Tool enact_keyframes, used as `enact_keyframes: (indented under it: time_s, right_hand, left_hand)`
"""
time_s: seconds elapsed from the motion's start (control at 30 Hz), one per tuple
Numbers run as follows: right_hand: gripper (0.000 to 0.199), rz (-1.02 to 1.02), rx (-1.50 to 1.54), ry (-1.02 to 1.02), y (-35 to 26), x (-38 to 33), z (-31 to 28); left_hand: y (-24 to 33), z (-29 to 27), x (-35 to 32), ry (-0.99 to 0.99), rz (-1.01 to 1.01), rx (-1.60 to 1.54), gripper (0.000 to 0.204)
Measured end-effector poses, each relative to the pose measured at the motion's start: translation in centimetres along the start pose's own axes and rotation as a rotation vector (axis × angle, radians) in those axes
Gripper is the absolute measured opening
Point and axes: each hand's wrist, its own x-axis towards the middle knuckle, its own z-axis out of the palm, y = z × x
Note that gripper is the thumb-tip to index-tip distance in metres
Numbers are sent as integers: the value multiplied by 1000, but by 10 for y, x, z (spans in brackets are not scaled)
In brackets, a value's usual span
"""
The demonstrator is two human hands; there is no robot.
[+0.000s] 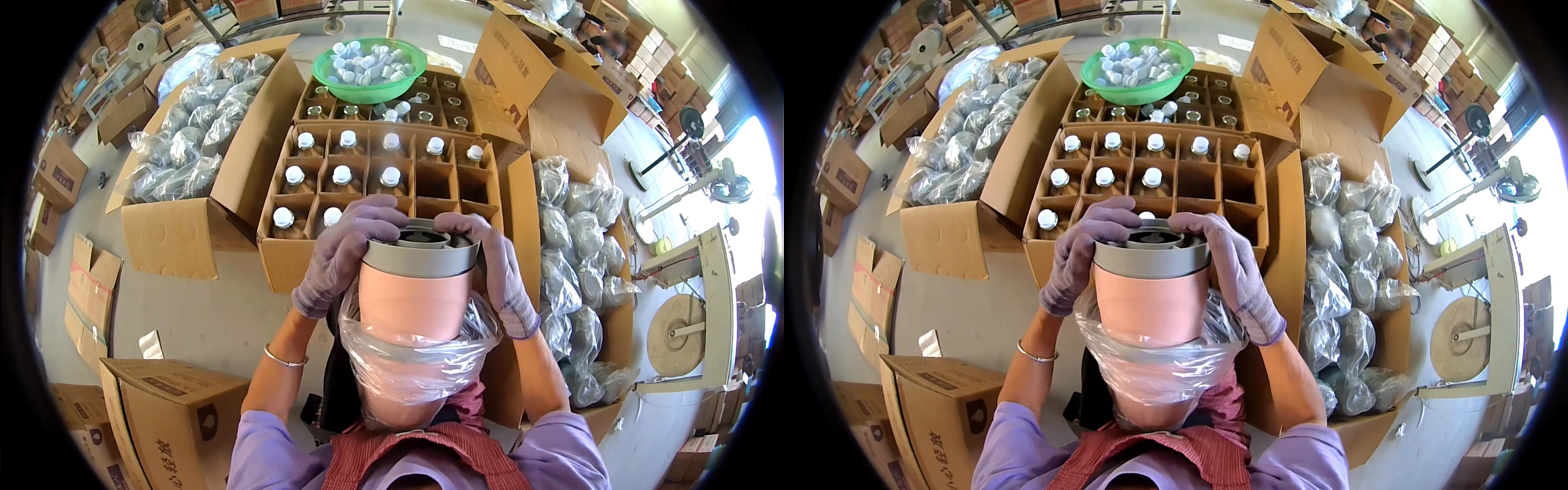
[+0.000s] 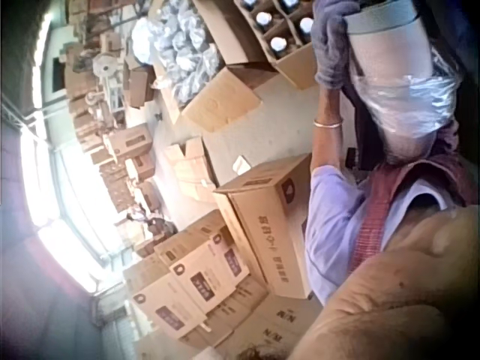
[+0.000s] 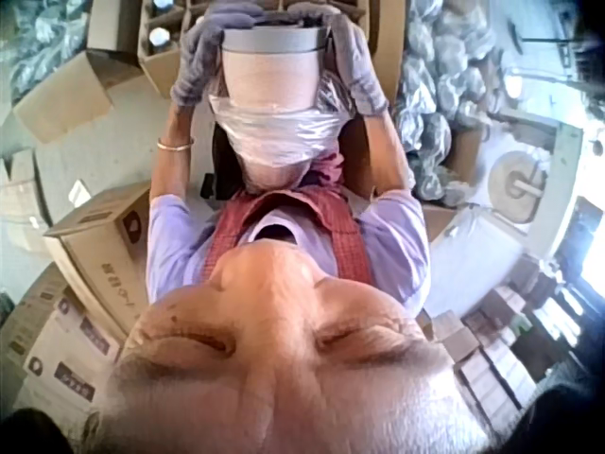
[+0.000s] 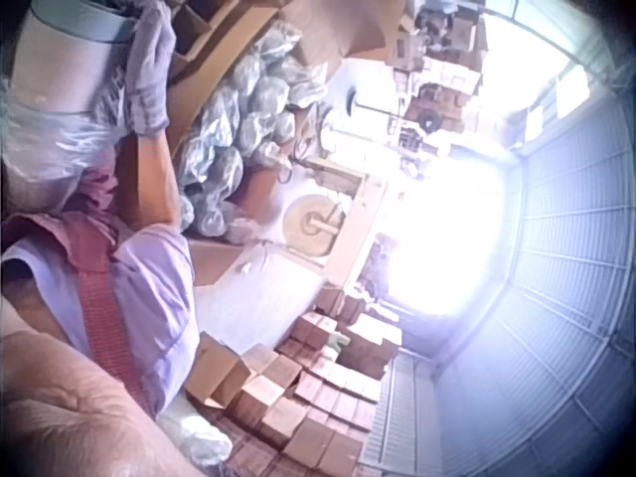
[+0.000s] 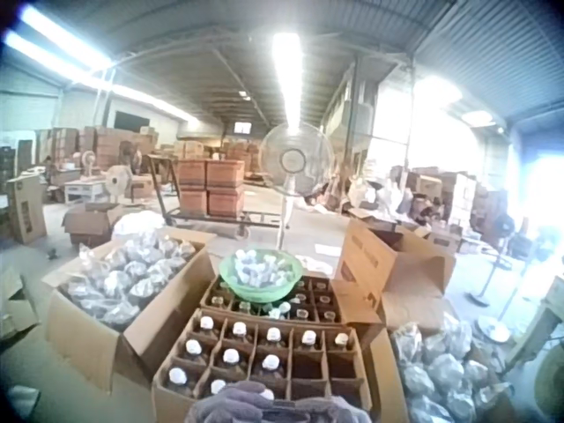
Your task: The person assembles cylindrical components by attaching metallic lids, places each assembly into a plastic bag, and then stacks the bagged items into a cardboard shipping box.
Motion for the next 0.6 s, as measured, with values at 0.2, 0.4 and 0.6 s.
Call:
enact_keyframes:
  time_s: [0.2, 0.4, 0.6]
  right_hand:
    - [71, 119, 1000, -108, 26, 27, 16]
    - [62, 68, -3, 109, -6, -3, 18]
    - [77, 153, 716, -160, 11, 32, 2]
  left_hand:
    - [69, 53, 60, -176, 55, 451, 17]
    - [-1, 12, -8, 117, 79, -25, 15]
    - [54, 18, 48, -89, -18, 282, 17]
